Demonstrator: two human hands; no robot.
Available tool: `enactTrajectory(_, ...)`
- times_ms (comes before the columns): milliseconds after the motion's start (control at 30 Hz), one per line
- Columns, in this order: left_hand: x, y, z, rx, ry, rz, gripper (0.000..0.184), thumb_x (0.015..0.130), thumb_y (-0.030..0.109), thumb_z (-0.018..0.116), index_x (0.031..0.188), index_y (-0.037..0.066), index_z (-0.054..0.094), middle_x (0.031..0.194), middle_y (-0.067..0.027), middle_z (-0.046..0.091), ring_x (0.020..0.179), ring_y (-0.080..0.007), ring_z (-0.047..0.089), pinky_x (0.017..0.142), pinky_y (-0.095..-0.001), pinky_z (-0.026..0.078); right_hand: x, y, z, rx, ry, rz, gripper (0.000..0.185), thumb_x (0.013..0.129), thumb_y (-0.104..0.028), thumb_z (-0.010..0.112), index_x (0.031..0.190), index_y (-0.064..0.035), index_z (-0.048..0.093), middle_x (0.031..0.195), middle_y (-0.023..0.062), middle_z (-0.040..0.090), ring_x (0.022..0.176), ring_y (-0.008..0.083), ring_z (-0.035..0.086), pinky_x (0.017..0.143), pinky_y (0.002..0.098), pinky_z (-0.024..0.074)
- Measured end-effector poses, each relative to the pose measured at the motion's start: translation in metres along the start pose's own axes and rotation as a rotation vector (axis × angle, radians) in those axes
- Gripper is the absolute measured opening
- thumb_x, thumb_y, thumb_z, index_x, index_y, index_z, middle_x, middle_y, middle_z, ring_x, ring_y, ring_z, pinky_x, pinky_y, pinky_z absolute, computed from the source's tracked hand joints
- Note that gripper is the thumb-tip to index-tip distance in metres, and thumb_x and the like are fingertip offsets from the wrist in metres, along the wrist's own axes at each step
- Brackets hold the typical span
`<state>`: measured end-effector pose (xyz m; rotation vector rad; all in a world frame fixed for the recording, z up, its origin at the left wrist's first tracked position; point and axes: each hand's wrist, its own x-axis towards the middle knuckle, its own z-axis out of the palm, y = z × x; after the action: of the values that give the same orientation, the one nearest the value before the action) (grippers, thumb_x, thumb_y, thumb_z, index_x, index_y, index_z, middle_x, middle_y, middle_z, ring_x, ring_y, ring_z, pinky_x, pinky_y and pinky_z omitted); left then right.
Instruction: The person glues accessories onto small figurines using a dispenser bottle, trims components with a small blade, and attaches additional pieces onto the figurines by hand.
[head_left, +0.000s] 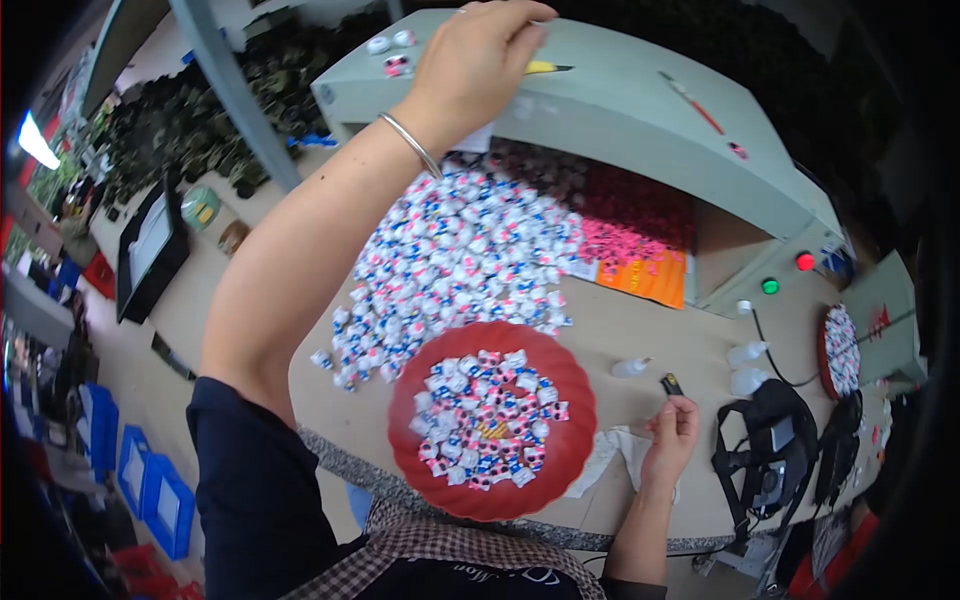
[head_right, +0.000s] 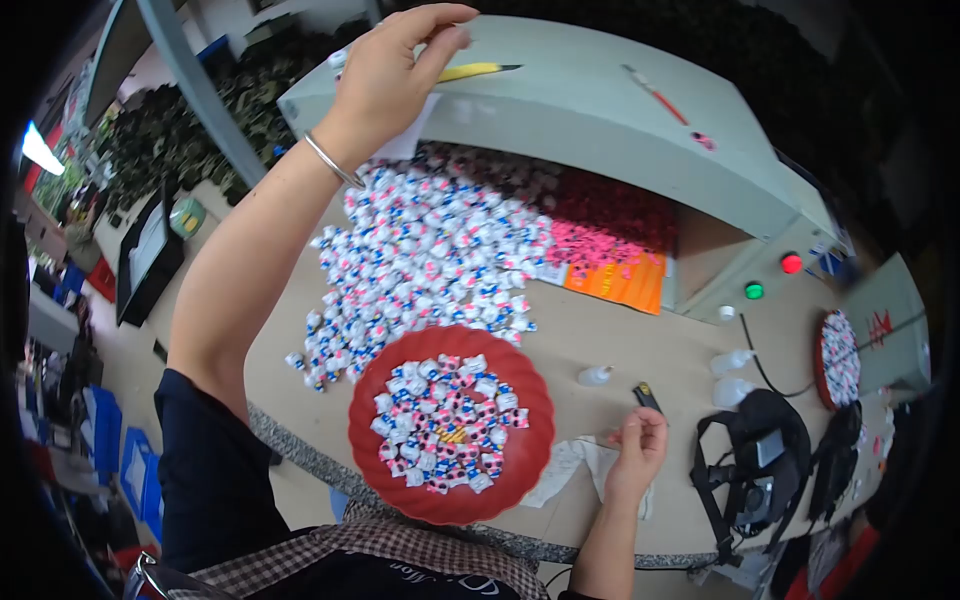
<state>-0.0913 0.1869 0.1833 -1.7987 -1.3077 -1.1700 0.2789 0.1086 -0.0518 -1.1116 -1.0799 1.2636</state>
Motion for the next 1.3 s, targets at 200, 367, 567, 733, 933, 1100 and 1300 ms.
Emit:
enactTrajectory(200,-0.094,0.041,-0.103,-0.143,-0.306,-0.146,0.012,0.082,0.009,0.059,0.092,0.003,0.062,0.075,-0.0065,0.062,0.062,-0.0142,0.06,0.057,-0.0251,0.045,0.001,0.0,0.006,-0.235,-0.106,-0.099,0.03,0.086,-0.014,0.054,0.113,-0.0007,0.05,0.11,0.0075,0.049,0.101,0.0153,0.047,0.086,0.0291,0.0402)
enactTrajectory(367,-0.212,0.042,-0.184,-0.072,-0.565,-0.567,0.037,0.074,0.012,0.066,0.107,0.003,0.054,0.099,-0.0106,0.056,0.093,-0.0245,0.053,0.08,-0.0328,0.041,0.008,-0.012,0.011,-0.405,-0.257,-0.106,0.054,0.082,-0.024,0.059,0.127,-0.0024,0.039,0.129,0.0132,0.04,0.118,0.0234,0.038,0.098,0.0374,0.0296)
enactTrajectory(567,-0.304,0.072,-0.2,0.092,-0.727,-0.703,0.06,0.066,0.023,0.073,0.117,0.005,0.045,0.118,-0.0158,0.042,0.105,-0.0319,0.044,0.087,-0.0372,0.038,0.016,-0.021,0.034,-0.559,-0.37,-0.135,0.066,0.077,-0.016,0.059,0.134,-0.005,0.027,0.135,0.0144,0.034,0.123,0.0263,0.034,0.101,0.0398,0.0252)
enactTrajectory(733,-0.32,0.069,-0.179,0.159,-0.626,-0.673,0.053,0.066,0.023,0.072,0.109,0.003,0.048,0.107,-0.0153,0.046,0.097,-0.0329,0.046,0.081,-0.0371,0.041,0.019,-0.006,0.047,-0.536,-0.409,-0.166,0.065,0.076,-0.002,0.055,0.134,-0.0051,0.027,0.134,0.0139,0.036,0.122,0.0249,0.035,0.101,0.0376,0.0256)
enactTrajectory(933,-0.327,0.069,-0.164,0.28,-0.621,-0.662,0.04,0.07,0.018,0.067,0.101,0.0,0.05,0.089,-0.0147,0.052,0.084,-0.0308,0.051,0.07,-0.0376,0.044,0.026,0.013,0.055,-0.481,-0.3,-0.086,0.05,0.081,0.0,0.053,0.127,-0.0029,0.036,0.121,0.0121,0.048,0.109,0.0189,0.045,0.094,0.0303,0.0343)
enactTrajectory(1100,-0.336,0.069,-0.161,0.098,-0.334,-0.981,0.032,0.079,0.017,0.059,0.105,0.001,0.049,0.084,-0.013,0.053,0.075,-0.026,0.056,0.06,-0.0352,0.046,0.035,0.016,0.044,-0.411,-0.218,-0.052,0.039,0.086,-0.008,0.053,0.122,-0.002,0.041,0.106,0.0105,0.055,0.099,0.0158,0.051,0.089,0.0281,0.0382)
enactTrajectory(1300,-0.311,0.056,-0.177,-1.327,0.835,-1.786,0.029,0.089,0.017,0.045,0.114,0.003,0.044,0.092,-0.0089,0.055,0.085,-0.018,0.058,0.072,-0.0309,0.053,0.024,-0.02,0.041,0.049,-0.074,0.139,0.041,0.089,-0.017,0.051,0.124,-0.0011,0.038,0.089,0.0063,0.055,0.08,0.0151,0.058,0.069,0.0256,0.0477)
